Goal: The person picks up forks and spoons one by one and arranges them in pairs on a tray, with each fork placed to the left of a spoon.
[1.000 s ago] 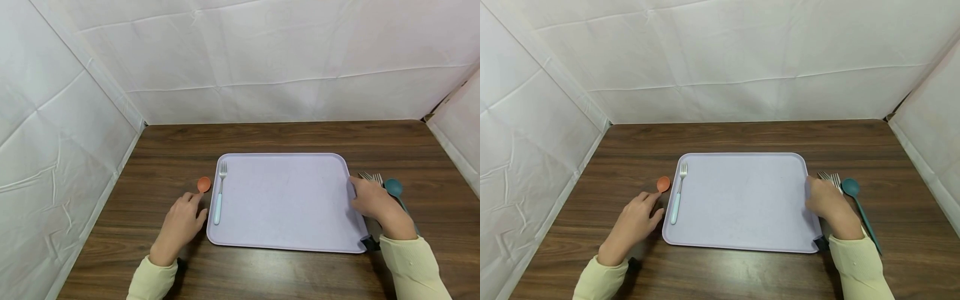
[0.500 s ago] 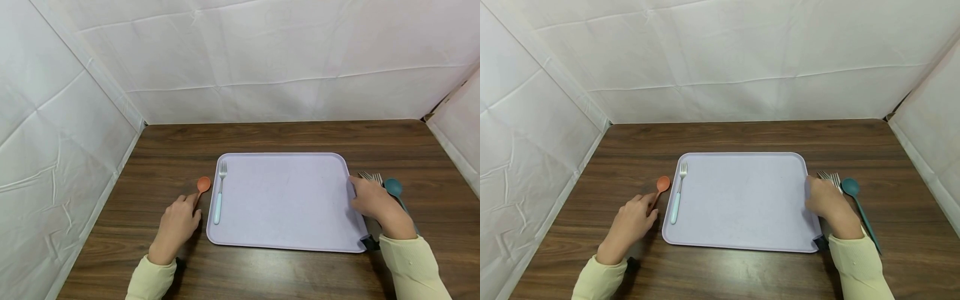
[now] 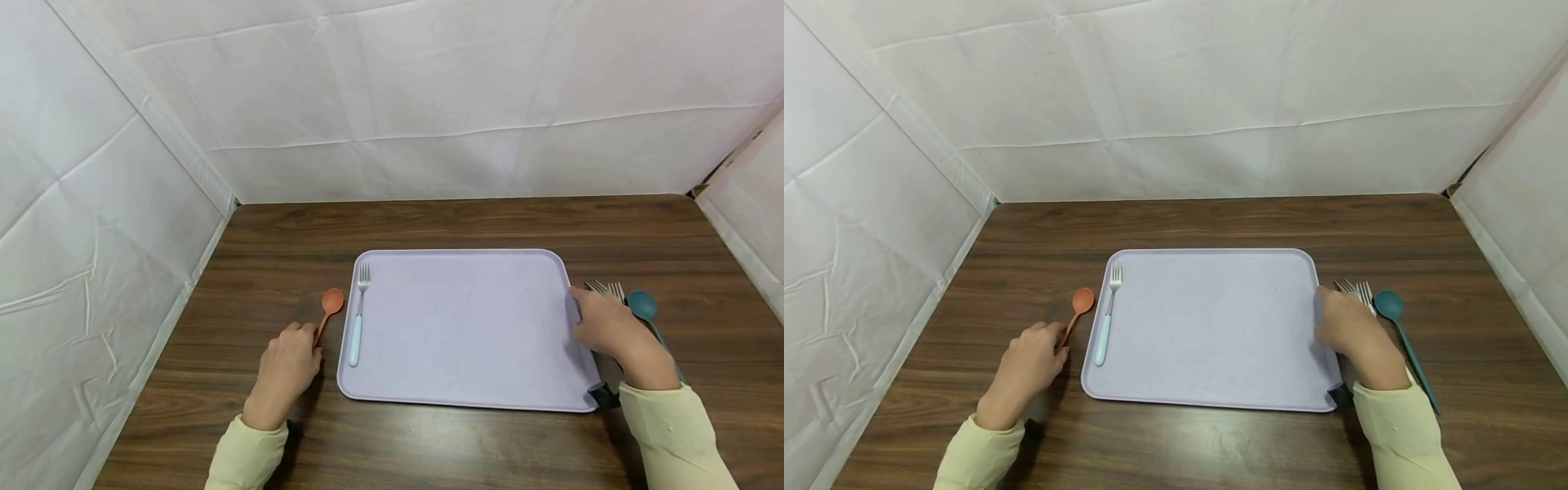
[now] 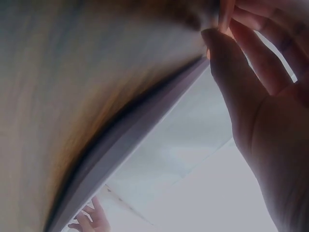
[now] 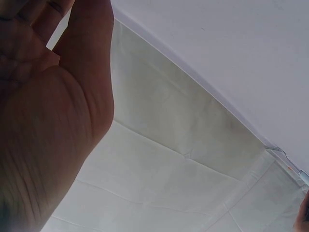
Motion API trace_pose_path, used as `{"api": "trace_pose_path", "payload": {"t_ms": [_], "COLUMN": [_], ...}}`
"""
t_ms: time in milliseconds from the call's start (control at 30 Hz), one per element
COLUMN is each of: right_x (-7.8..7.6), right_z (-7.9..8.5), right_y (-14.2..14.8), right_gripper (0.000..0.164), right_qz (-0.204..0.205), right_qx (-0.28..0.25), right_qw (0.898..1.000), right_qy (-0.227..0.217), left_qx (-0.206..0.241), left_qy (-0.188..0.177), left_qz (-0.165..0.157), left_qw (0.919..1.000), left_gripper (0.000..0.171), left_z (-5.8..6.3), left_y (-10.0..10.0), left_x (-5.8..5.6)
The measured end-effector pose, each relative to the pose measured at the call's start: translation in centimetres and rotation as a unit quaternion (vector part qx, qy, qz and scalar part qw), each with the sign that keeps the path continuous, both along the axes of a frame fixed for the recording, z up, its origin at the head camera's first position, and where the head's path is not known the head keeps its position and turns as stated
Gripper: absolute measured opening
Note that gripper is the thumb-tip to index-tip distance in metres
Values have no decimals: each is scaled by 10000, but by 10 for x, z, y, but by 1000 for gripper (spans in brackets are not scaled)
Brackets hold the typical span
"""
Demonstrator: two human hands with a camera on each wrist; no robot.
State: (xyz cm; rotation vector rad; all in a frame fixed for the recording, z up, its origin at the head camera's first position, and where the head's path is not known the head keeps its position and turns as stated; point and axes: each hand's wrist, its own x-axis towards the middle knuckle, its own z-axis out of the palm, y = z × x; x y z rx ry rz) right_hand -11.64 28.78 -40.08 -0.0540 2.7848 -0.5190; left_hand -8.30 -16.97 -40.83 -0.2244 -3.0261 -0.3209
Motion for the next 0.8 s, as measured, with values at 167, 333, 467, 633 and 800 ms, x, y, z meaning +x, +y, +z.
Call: {"api": "trace_pose_path", "payload": {"t_ms": [167,333,467,633,800], "right_x": [0,0,0,0,1], "right_z": [0,1,1,1,1], "right_y": [0,-1,-1,-1,-1], "right_gripper": [65,64,64,65,65], "right_qz": [-16,-21,-1,-2,-39], "right_qx": [9,22,20,26,27], "right_qw": [10000,10000,10000,10000,10000], "right_qy": [-7,22,20,15,-20], "left_qx": [-26,-53,-45,45,112], "left_qy": [129,169,183,261,226], "left_qz": [-94,-109,-90,-132,-126], "left_qw": [9999,9998,9998,9996,9996], "left_gripper": [12,12,15,12,12], "left_z": [-2,-2,-2,-1,2], "left_y": [0,0,0,3,7], "left_x": [0,0,-1,-1,-1]}}
